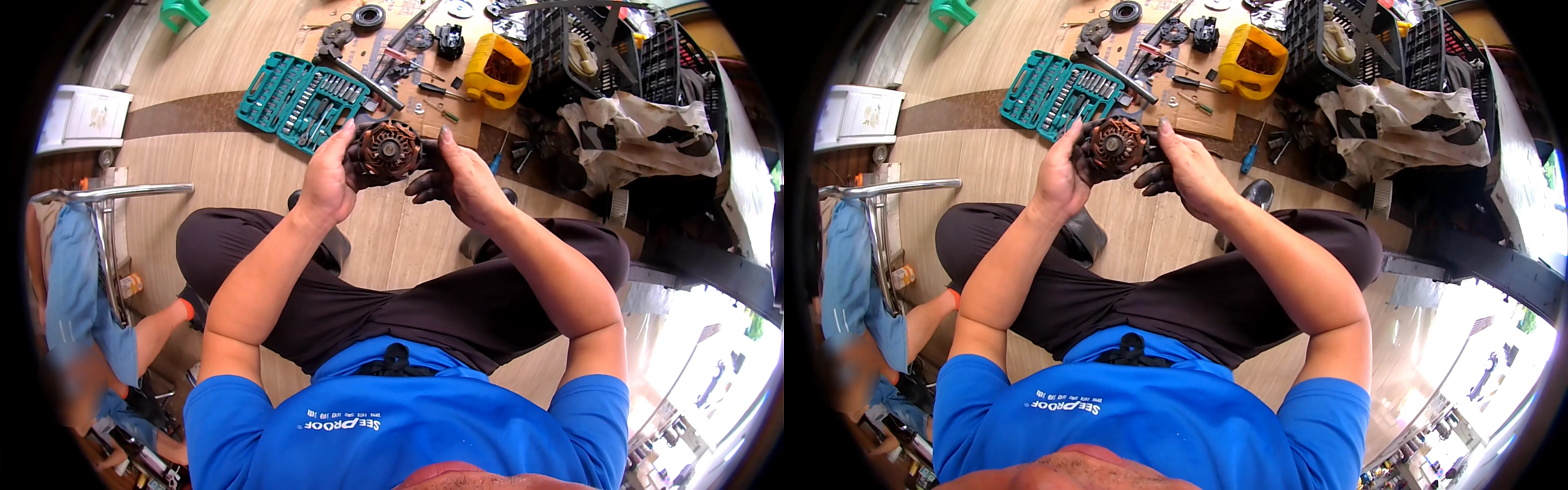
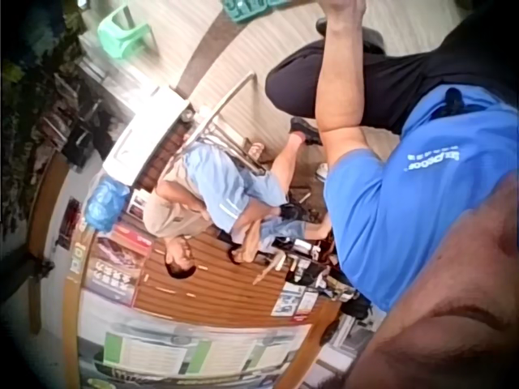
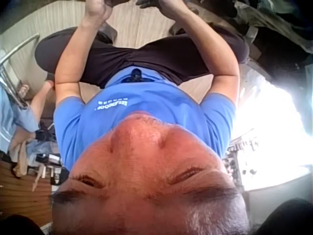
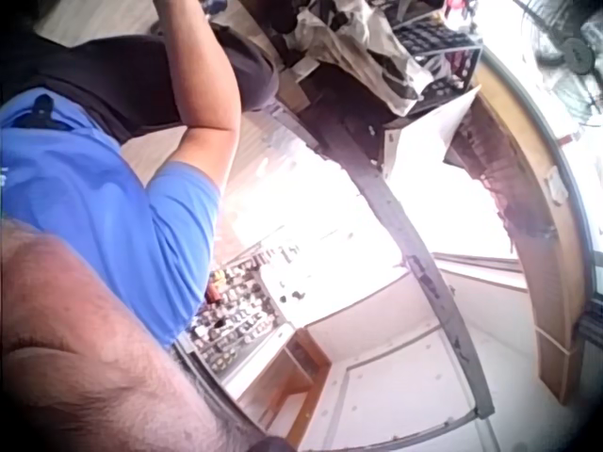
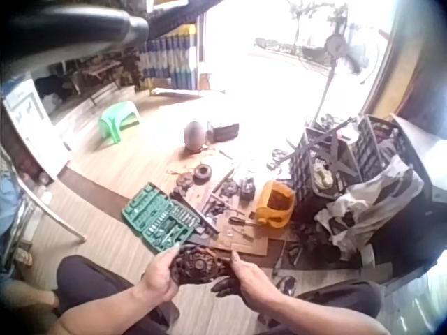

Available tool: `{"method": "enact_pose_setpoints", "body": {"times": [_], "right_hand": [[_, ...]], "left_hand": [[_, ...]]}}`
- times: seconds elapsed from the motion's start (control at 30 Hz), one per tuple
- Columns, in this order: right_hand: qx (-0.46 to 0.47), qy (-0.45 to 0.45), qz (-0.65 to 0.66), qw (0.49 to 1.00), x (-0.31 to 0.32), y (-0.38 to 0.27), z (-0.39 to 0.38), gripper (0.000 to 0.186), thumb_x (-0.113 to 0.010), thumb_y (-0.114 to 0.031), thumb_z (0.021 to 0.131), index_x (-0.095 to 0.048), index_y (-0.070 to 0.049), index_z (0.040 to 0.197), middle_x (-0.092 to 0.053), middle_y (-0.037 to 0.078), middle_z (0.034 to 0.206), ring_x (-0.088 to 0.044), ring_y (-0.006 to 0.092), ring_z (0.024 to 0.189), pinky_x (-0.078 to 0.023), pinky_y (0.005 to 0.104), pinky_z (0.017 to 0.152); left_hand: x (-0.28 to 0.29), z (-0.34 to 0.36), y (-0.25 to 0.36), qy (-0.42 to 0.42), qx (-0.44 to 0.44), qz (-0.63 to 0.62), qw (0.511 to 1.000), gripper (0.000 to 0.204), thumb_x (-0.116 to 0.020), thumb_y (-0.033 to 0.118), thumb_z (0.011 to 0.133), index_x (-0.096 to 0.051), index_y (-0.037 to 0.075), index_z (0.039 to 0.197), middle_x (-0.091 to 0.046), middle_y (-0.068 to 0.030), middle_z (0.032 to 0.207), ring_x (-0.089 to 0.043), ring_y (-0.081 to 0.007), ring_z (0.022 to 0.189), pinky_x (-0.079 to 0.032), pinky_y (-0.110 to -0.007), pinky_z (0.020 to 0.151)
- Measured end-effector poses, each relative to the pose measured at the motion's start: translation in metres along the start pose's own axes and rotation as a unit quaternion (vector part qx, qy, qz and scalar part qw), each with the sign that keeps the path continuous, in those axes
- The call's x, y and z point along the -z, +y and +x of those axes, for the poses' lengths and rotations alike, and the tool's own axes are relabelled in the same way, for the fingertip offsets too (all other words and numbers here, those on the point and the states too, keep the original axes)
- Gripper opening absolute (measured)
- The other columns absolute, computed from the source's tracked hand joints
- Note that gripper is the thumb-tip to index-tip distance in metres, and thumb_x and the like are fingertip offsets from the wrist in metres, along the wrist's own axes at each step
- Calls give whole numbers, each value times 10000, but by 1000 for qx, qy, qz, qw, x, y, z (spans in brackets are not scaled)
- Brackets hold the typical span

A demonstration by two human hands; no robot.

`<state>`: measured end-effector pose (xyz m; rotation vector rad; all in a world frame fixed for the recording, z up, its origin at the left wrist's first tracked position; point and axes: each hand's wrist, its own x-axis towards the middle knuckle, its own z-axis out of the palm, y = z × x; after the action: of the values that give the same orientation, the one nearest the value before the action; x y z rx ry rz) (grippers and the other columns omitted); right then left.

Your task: The person cleans and reassembles a motor component by hand, using a small brush to sweep away debris and then wiping the surface with a cloth.

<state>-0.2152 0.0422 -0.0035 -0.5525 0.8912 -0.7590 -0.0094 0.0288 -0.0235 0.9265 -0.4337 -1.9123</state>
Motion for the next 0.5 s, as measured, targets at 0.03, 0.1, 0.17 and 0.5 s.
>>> {"method": "enact_pose_setpoints", "body": {"times": [0.03, 0.1, 0.17, 0.5], "right_hand": [[1, -1, -1, 1000, 0, 0, 0, 564, -384, -485, 1018, -554, 4, 1242, -667, 104, 1033, -663, 174, 704, -554, 293, 590], [2, -3, -1, 1000, 1, 0, 0, 566, -384, -488, 1018, -552, 3, 1244, -666, 104, 1037, -662, 174, 704, -552, 290, 589], [4, -3, -1, 1000, 2, 1, 0, 568, -383, -490, 1017, -551, 2, 1245, -665, 103, 1040, -662, 174, 705, -551, 289, 589], [11, -6, 3, 1000, 1, 0, -1, 567, -380, -487, 1019, -558, 8, 1230, -670, 111, 1039, -664, 179, 706, -550, 293, 589]], "left_hand": [[-1, 0, 0, -1, -2, 2, 1000, 393, -371, 314, 1036, -565, 7, 1188, -679, -135, 1069, -693, -210, 932, -595, -367, 806], [-2, -1, 1, -2, -2, 6, 1000, 401, -360, 317, 1038, -563, 7, 1194, -675, -137, 1081, -692, -215, 938, -595, -372, 810], [-5, -2, 2, -1, 2, 11, 1000, 410, -349, 320, 1040, -561, 7, 1199, -672, -138, 1090, -692, -220, 942, -595, -377, 814], [-3, 0, 1, -11, 8, -4, 1000, 417, -329, 313, 1045, -543, 1, 1221, -667, -145, 1113, -682, -229, 979, -580, -374, 859]]}}
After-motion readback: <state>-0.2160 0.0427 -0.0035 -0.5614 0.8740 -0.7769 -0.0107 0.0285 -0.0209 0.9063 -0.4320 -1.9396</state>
